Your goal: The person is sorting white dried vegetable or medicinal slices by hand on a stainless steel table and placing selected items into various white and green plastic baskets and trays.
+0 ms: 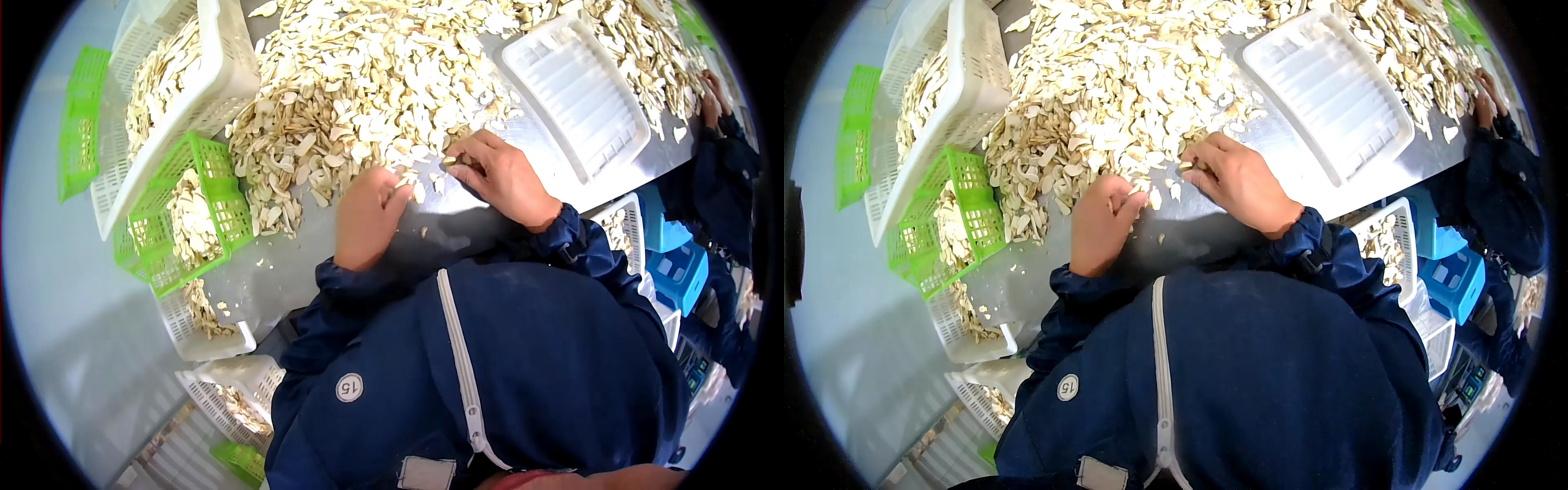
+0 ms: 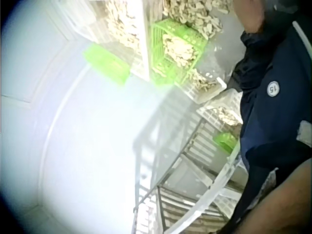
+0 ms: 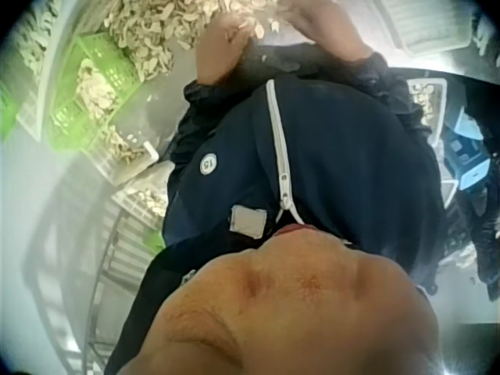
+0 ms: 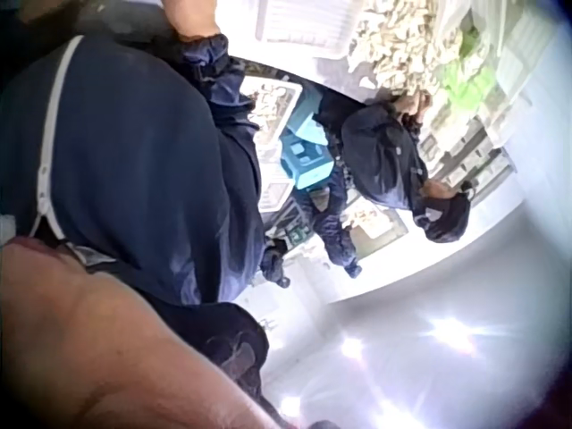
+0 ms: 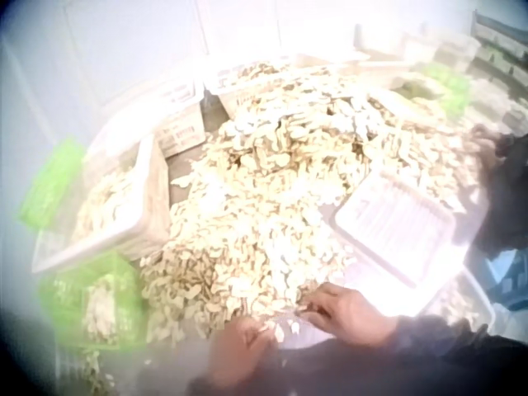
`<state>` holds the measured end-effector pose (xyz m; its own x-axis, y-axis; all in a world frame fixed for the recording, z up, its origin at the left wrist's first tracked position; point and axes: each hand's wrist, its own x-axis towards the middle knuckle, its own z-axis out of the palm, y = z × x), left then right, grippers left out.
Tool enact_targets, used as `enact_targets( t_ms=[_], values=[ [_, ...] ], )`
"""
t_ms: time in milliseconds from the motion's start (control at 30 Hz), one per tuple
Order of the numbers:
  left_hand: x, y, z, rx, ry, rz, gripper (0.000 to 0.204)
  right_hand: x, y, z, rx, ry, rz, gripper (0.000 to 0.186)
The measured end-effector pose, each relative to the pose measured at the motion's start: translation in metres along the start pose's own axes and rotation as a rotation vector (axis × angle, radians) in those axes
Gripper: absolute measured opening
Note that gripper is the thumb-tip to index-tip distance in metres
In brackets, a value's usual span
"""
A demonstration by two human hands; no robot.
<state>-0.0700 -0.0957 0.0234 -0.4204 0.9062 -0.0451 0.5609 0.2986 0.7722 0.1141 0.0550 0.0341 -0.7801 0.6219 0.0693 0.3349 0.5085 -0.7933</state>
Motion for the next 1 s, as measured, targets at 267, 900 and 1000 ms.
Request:
enact_targets(
  t_ms=[267, 900, 1000],
  values=[
    [-0.019, -0.008, -0.028, -1.029, -0.113, -0.429, 0.007, -0.004, -0.001, -0.015, 0.024, -0.254, -0.103, 0.014],
    [0.0, 0.008, -0.017, -0.87, -0.124, -0.325, 0.017, 0.012, -0.012, -0.004, 0.126, -0.096, 0.109, 0.018],
    [0.001, 0.001, -0.015, -0.581, -0.035, -0.187, 0.016, 0.017, -0.011, 0.007, -0.023, -0.035, -0.022, 0.018]
  ],
)
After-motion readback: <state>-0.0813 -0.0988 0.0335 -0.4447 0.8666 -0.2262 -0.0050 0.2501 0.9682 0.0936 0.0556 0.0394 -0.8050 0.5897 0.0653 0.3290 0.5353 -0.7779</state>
